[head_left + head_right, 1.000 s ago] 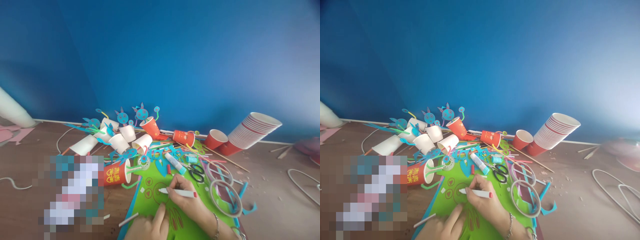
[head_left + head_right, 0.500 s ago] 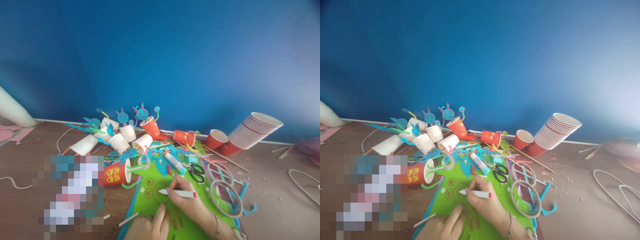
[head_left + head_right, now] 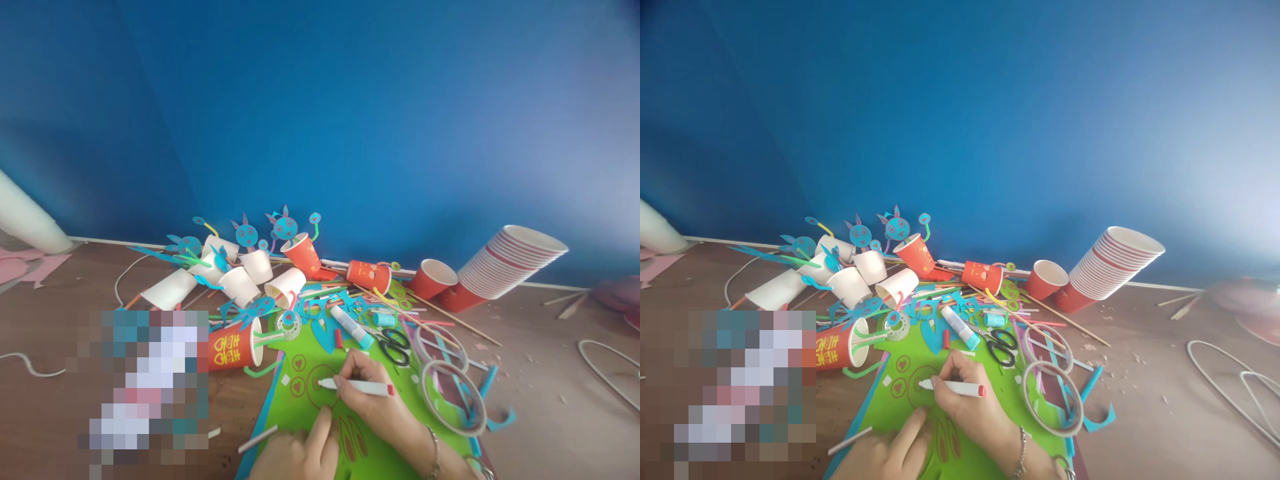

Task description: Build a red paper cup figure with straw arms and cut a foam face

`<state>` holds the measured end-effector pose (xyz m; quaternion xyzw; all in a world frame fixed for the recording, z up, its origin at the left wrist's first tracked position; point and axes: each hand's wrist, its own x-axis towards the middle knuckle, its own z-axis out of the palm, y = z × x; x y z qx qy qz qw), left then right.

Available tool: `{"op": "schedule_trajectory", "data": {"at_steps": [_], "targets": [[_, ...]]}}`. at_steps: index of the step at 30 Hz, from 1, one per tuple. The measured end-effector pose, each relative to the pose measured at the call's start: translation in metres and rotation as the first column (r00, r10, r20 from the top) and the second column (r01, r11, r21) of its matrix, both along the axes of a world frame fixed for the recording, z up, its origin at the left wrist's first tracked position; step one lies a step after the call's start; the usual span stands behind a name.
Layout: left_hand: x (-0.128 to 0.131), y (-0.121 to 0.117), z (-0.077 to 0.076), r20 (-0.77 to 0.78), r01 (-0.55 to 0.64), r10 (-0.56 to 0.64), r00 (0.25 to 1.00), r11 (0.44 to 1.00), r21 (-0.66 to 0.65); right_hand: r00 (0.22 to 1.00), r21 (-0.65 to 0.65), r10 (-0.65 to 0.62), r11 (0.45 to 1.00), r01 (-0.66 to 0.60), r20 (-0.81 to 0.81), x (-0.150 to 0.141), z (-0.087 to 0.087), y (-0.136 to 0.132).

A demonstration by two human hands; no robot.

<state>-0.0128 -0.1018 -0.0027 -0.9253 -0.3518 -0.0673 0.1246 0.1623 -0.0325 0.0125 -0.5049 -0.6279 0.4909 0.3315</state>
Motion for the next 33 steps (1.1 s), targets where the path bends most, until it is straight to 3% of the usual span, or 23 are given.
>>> {"op": "schedule_trajectory", "data": {"at_steps": [19,28,33], "targets": [[-0.001,-0.004,-0.003,0.047,-0.033,0.032,0.998,0.999,0.011,0.996,0.029,-0.011,1.000,0.009,0.094,0.000,0.000,-0.001],[-0.001,-0.003,-0.011,0.079,-0.022,0.023,0.997,1.000,-0.005,0.993,0.023,0.007,1.000,-0.010,0.122,-0.002,0.004,-0.002],[-0.001,-0.004,-0.007,0.085,-0.052,0.052,0.995,0.999,-0.010,0.993,0.034,0.017,0.999,-0.021,0.118,-0.002,0.004,-0.002]]}}
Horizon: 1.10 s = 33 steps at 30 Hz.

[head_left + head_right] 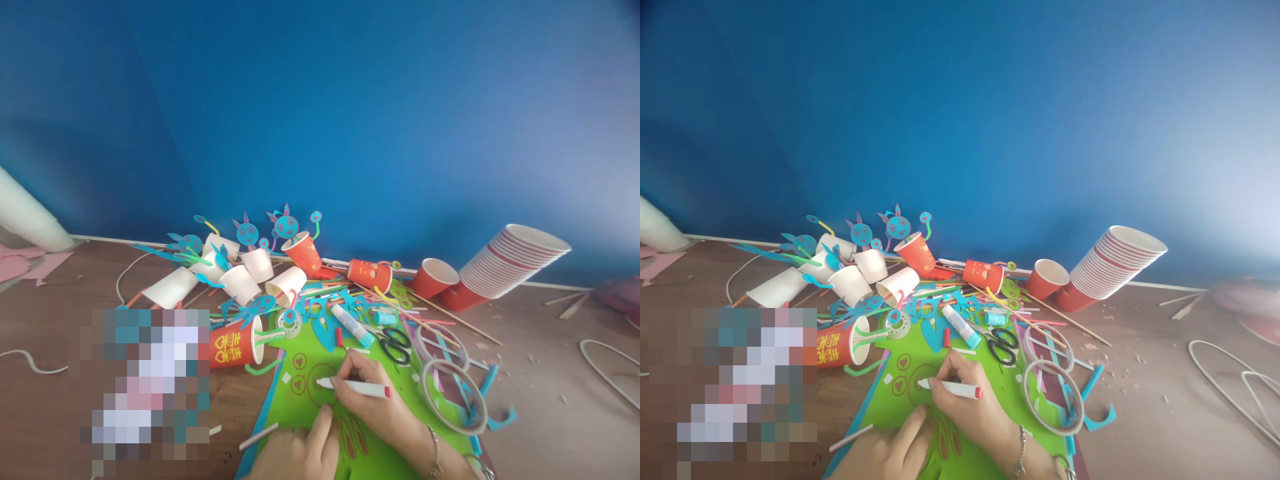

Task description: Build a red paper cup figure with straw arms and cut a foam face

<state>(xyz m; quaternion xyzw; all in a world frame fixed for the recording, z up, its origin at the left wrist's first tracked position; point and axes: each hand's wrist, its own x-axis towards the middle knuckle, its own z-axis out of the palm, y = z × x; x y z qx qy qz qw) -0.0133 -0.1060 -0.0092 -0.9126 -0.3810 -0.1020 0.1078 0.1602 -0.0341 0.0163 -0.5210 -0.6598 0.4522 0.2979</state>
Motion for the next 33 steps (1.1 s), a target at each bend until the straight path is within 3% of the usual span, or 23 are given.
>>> {"op": "schedule_trajectory", "data": {"at_steps": [7,15,33], "targets": [[-0.0006,0.0006,0.0071,-0.018,0.020,-0.020,1.000,1.000,0.003,1.000,0.002,0.015,1.000,-0.015,-0.013,0.0021,-0.0013,0.0010],[-0.0005,0.0029,0.0003,-0.017,0.042,-0.042,0.999,0.999,0.032,0.996,-0.040,-0.035,0.999,0.032,-0.080,0.0025,-0.0042,0.0003],[-0.0003,0.0036,0.0050,-0.071,0.054,-0.053,0.996,0.998,0.022,0.999,-0.007,-0.042,0.999,0.042,-0.029,0.0008,-0.0022,0.0008]]}}
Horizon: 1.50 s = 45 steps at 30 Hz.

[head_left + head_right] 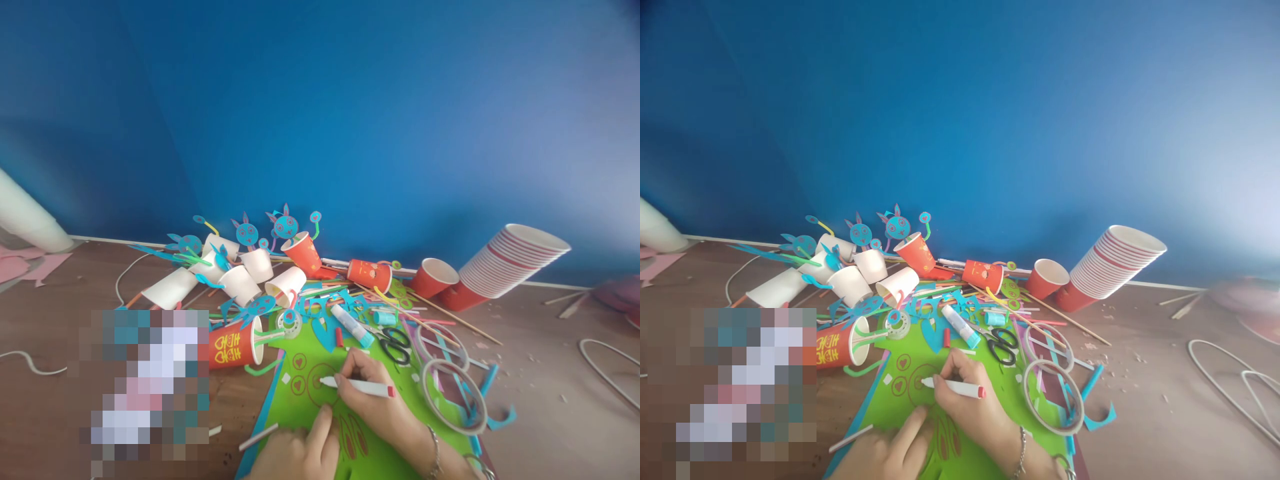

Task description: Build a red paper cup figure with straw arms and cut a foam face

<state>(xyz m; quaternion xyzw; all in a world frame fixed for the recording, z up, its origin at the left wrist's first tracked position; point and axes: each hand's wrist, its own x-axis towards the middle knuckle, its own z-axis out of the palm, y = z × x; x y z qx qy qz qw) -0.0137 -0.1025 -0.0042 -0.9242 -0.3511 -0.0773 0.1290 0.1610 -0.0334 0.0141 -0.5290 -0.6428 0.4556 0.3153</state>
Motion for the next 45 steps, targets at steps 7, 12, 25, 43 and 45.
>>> {"op": "schedule_trajectory", "data": {"at_steps": [7,12,25,43,45], "targets": [[0.0004,0.0002,-0.0015,0.006,-0.003,0.003,1.000,1.000,-0.013,0.999,0.014,0.032,0.999,-0.033,0.019,0.0022,0.0012,-0.0005],[0.0001,0.0004,-0.0017,0.036,0.000,-0.001,0.999,1.000,0.011,0.999,0.016,0.041,0.999,-0.041,0.006,0.0012,0.0025,-0.0006],[0.0000,0.0005,-0.0007,0.030,0.003,-0.004,1.000,1.000,0.016,1.000,0.002,0.022,1.000,-0.022,-0.011,0.0006,-0.0003,0.0000],[0.0003,-0.0012,-0.0040,0.025,-0.012,0.013,1.000,1.000,-0.022,1.000,-0.003,0.019,1.000,-0.019,0.004,0.0004,0.0010,-0.0004],[0.0002,-0.0008,-0.0038,0.029,-0.004,0.004,1.000,1.000,-0.020,1.000,0.003,0.024,1.000,-0.024,0.007,0.0000,0.0015,-0.0002]]}}
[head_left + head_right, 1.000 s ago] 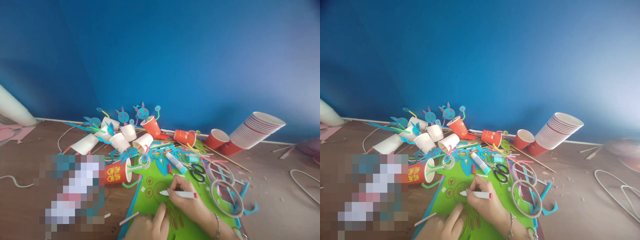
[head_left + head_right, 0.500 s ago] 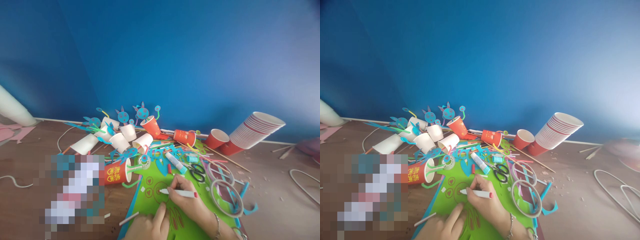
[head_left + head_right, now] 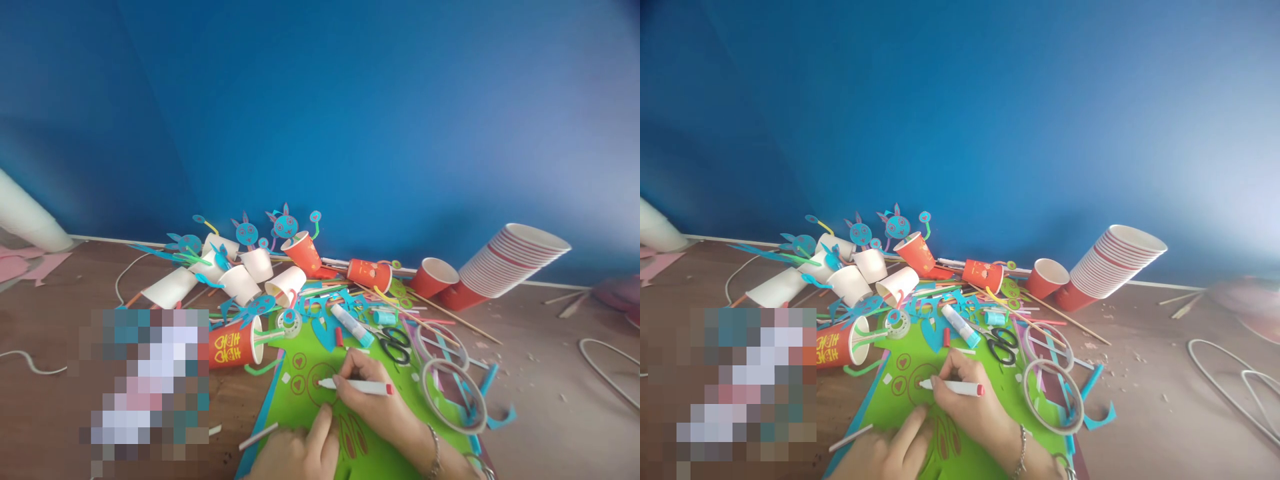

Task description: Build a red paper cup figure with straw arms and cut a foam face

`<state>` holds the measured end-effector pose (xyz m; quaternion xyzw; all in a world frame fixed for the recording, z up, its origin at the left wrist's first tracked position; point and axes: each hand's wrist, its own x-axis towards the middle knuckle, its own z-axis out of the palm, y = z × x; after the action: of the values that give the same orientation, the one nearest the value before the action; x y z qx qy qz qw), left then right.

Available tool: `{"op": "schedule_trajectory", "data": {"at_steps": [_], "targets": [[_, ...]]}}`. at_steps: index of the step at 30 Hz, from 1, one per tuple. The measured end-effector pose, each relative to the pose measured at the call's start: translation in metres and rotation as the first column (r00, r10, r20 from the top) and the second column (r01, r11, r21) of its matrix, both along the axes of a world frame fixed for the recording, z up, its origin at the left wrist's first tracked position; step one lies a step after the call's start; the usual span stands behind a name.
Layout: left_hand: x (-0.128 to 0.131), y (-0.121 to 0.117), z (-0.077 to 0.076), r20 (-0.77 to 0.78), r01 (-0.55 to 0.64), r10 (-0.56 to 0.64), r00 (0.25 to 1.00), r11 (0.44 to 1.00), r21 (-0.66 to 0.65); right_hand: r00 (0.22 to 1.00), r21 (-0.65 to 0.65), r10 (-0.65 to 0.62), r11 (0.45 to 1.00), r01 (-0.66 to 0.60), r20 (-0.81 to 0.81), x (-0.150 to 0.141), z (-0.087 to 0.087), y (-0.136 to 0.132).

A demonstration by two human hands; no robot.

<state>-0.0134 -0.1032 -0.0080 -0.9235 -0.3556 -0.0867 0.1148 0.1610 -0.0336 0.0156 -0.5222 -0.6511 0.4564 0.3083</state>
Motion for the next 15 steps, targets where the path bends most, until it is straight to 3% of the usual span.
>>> {"op": "schedule_trajectory", "data": {"at_steps": [15], "targets": [[-0.0006,0.0008,0.0038,-0.036,0.014,-0.014,0.999,1.000,-0.002,1.000,-0.020,0.012,1.000,-0.012,-0.010,-0.0002,0.0005,0.0009]]}}
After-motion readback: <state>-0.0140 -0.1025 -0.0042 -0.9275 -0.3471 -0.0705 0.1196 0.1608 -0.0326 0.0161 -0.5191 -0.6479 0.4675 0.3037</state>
